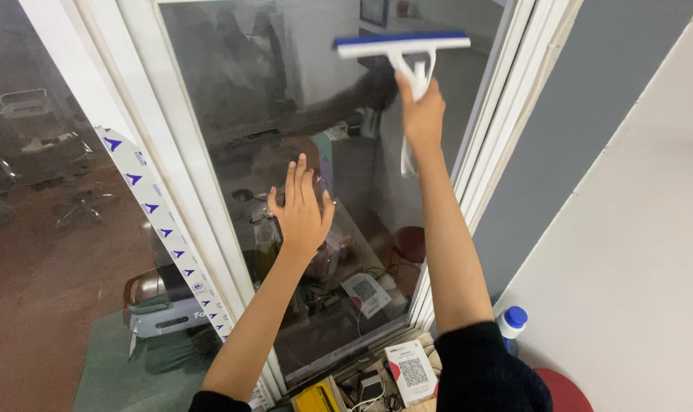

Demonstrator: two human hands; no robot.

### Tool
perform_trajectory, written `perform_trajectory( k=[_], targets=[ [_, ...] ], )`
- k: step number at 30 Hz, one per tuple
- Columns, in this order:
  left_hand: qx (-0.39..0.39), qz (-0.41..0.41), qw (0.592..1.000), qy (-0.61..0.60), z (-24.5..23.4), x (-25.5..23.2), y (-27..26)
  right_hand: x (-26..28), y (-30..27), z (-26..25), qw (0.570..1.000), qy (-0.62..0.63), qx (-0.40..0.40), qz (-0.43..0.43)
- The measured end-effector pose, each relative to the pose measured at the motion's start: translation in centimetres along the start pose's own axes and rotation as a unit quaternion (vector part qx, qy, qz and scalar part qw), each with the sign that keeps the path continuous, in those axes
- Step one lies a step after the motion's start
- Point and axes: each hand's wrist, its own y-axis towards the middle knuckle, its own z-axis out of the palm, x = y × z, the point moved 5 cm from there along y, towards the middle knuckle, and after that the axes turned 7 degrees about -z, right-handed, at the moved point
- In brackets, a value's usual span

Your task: The person cleans a glass window by wiping down the glass pane using a squeegee spray tool.

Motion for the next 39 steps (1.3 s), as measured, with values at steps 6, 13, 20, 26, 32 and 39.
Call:
perform_trajectory(
  k=[6, 13, 20, 26, 32, 39],
  targets=[
    [0.010, -0.011, 0.999, -0.031, 0.2, -0.7, 0.1, -9.6, -12.2, -0.3, 0.982, -0.103, 0.103, 0.121],
    [0.030, 0.009, 0.998, -0.054, 2.4, -4.2, -1.1, -13.2, -24.8, -1.2, 0.993, -0.008, 0.045, 0.110],
    [0.062, 0.044, 0.997, 0.018, 4.2, -5.3, -1.6, -14.6, -21.6, -3.9, 0.959, 0.055, 0.147, 0.235],
    [0.068, 0.036, 0.990, 0.118, 5.8, -4.3, -1.5, -12.0, -10.1, -7.1, 0.967, 0.193, 0.120, 0.112],
    [0.040, 0.038, 0.987, 0.153, 5.6, -4.8, -1.7, -6.8, 2.0, -8.1, 0.994, 0.097, 0.035, 0.027],
    [0.019, 0.061, 0.982, 0.179, 6.6, -4.5, -1.7, -5.0, 6.4, -7.2, 0.992, -0.114, -0.001, -0.046]
  ],
)
